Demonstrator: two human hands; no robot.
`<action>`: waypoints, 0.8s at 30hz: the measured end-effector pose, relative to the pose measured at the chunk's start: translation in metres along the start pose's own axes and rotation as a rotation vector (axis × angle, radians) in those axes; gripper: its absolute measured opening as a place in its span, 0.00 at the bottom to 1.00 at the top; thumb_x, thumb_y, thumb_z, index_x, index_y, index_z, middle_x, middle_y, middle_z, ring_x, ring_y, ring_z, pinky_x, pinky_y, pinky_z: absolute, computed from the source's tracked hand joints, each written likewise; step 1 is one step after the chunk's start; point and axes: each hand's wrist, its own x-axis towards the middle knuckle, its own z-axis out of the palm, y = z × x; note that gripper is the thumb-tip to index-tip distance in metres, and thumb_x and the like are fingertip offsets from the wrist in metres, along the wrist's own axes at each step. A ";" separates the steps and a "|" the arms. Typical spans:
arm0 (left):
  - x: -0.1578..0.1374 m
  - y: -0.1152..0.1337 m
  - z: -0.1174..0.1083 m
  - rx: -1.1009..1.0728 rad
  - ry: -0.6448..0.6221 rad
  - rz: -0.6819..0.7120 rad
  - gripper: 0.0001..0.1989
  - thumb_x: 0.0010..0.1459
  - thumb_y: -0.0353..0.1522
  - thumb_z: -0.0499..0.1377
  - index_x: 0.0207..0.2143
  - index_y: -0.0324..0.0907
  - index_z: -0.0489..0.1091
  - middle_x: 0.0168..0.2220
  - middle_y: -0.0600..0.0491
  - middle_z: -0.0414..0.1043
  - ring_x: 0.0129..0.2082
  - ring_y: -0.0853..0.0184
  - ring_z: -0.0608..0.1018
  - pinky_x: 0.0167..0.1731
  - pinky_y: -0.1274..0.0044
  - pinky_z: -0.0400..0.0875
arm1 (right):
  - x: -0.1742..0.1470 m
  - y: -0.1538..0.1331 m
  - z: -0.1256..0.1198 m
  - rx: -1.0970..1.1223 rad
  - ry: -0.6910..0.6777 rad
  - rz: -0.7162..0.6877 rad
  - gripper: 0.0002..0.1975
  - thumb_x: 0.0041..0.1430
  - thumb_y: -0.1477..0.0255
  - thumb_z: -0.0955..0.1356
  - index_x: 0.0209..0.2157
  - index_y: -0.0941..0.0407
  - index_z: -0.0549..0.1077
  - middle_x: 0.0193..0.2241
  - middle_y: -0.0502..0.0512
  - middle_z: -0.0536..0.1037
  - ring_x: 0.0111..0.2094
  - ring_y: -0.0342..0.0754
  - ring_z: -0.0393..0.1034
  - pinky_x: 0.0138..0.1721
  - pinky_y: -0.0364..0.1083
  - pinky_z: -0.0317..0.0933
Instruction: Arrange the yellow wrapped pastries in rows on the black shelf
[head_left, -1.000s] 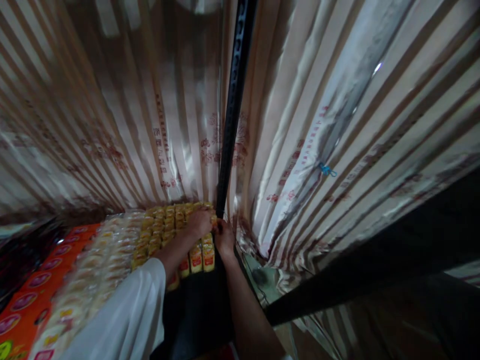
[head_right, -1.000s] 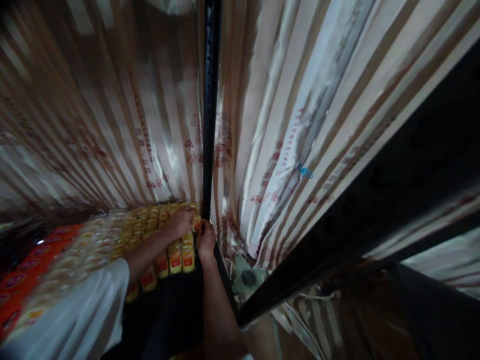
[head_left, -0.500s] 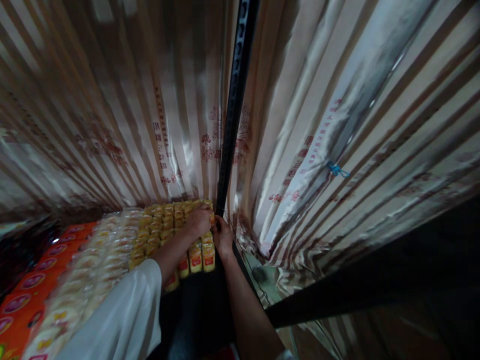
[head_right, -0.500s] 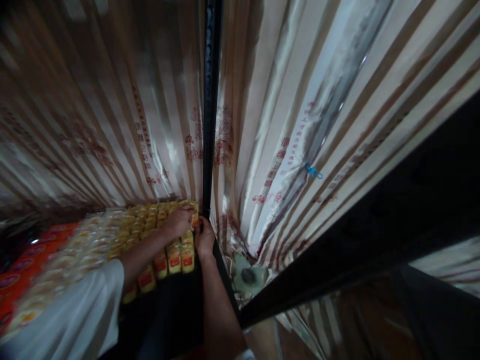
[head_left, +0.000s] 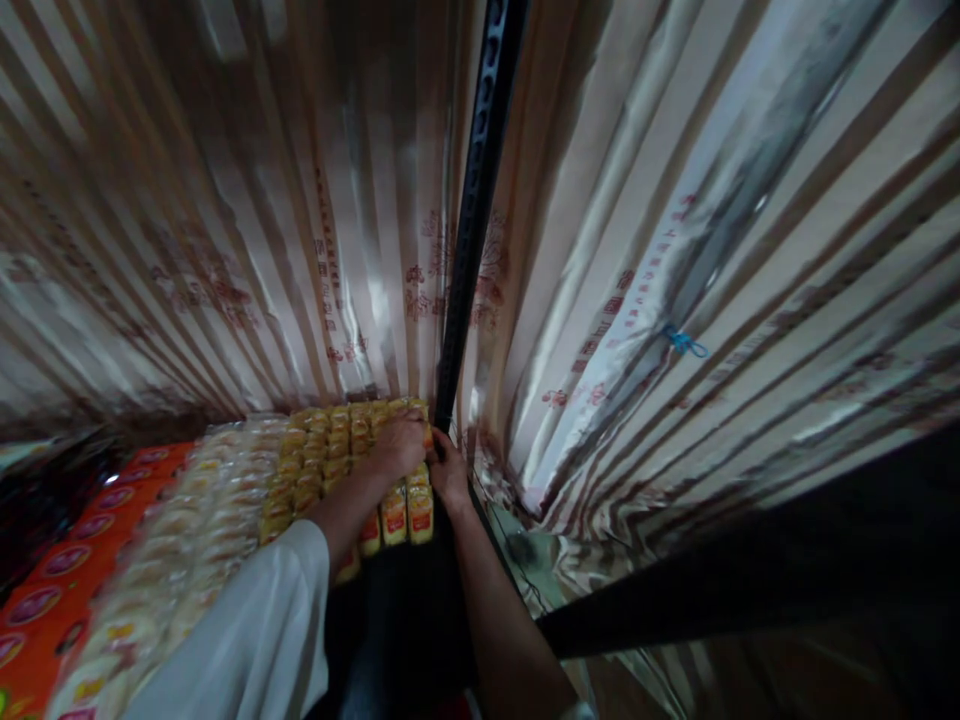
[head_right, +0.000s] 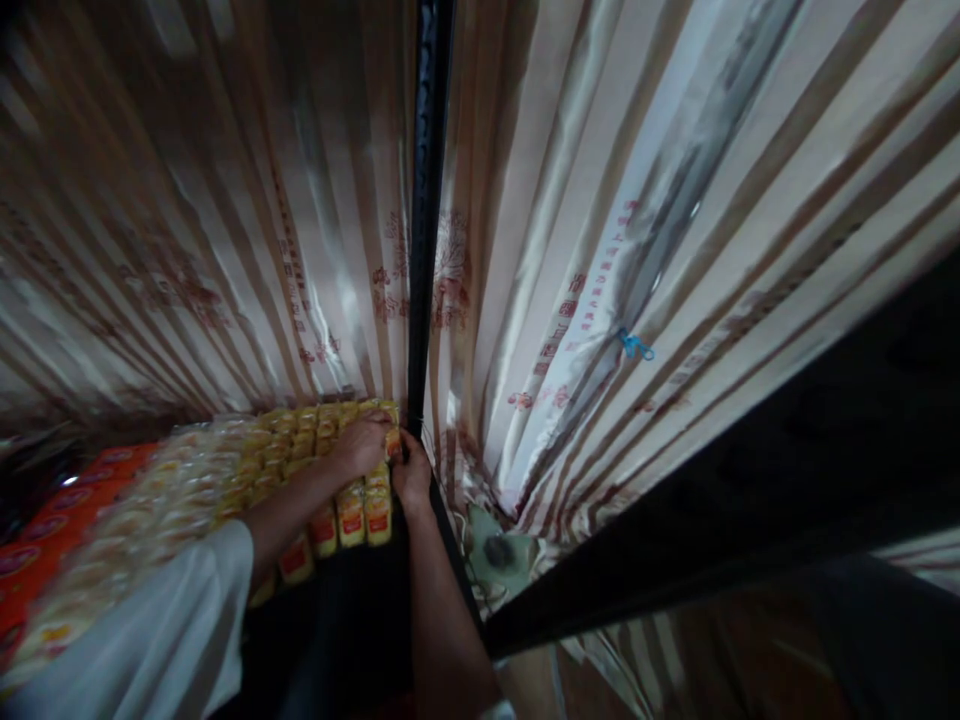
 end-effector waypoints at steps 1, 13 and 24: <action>0.000 0.000 0.000 0.017 -0.015 0.002 0.13 0.47 0.22 0.52 0.32 0.38 0.74 0.38 0.48 0.72 0.43 0.64 0.70 0.49 0.73 0.63 | 0.001 0.001 0.000 0.001 -0.008 0.004 0.20 0.50 0.77 0.62 0.47 0.56 0.69 0.44 0.54 0.76 0.47 0.48 0.69 0.51 0.49 0.60; -0.001 0.001 0.000 0.162 -0.039 0.006 0.14 0.48 0.22 0.50 0.33 0.36 0.74 0.41 0.47 0.72 0.46 0.65 0.69 0.50 0.74 0.63 | 0.009 0.006 0.002 0.185 -0.092 0.119 0.27 0.48 0.76 0.63 0.53 0.53 0.67 0.46 0.51 0.75 0.48 0.48 0.68 0.52 0.49 0.60; -0.005 0.004 -0.006 0.101 0.021 0.017 0.18 0.47 0.21 0.51 0.40 0.36 0.73 0.44 0.47 0.71 0.48 0.64 0.68 0.52 0.74 0.62 | 0.003 0.007 -0.002 0.183 0.017 0.068 0.27 0.49 0.77 0.61 0.53 0.55 0.65 0.52 0.53 0.70 0.53 0.47 0.63 0.57 0.50 0.53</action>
